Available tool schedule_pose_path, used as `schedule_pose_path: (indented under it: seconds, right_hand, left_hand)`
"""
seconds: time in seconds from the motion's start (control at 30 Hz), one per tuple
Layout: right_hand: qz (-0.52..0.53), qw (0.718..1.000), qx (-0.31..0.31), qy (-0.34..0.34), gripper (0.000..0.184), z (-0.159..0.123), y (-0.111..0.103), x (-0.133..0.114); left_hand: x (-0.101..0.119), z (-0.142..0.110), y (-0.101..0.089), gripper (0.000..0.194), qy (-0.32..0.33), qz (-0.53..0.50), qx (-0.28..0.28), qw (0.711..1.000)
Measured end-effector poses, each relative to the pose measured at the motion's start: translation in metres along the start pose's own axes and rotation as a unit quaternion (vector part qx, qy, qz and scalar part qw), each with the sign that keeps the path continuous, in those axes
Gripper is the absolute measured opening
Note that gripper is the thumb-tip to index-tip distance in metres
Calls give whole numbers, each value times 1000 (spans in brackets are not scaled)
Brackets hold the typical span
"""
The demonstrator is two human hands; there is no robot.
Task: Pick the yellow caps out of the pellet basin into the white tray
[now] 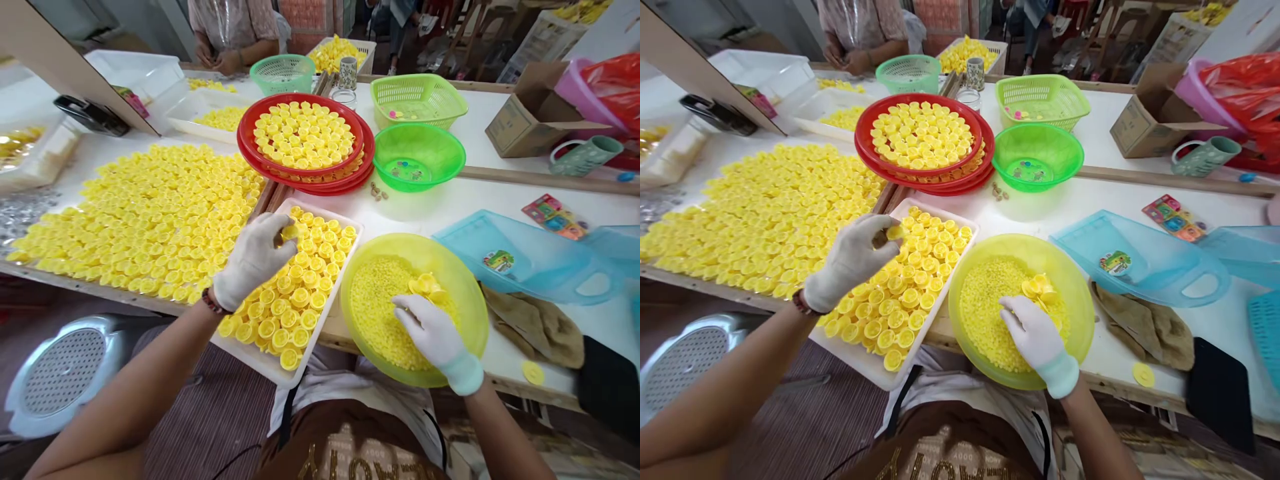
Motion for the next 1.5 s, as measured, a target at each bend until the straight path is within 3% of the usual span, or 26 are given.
schedule_pose_path:
  seconds: [0.1,0.2,0.4,0.6,0.83,1.13,1.5]
  right_hand:
    - [-5,1000,-1,0,23,-2,10,2]
    - [-4,1000,0,5,23,-2,12,4]
    - [-4,1000,-11,9,22,-1,15,7]
    - [-1,1000,-17,10,23,0,16,5]
    - [4,1000,-17,14,22,1,15,4]
    - [10,999,-29,13,21,2,18,4]
    - [9,999,-32,18,22,2,19,6]
  left_hand:
    - [-38,2,2,24,-8,62,-28,998]
    - [-52,1,31,24,20,110,-119,987]
    - [-46,-5,74,26,83,209,-261,939]
    - [-43,-6,83,26,92,205,-331,916]
    - [-51,-5,84,27,93,180,-348,915]
    - [-62,-2,80,28,100,128,-303,939]
    - [-69,3,79,26,111,70,-303,944]
Point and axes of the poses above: each hand's wrist, its own z-axis towards the middle knuckle, its own y-axis out of the palm, x = y × z, the point moved 10 cm from there along z, towards the middle knuckle, and after that the axes turned 14 degrees about y, right-handed, at the moved point
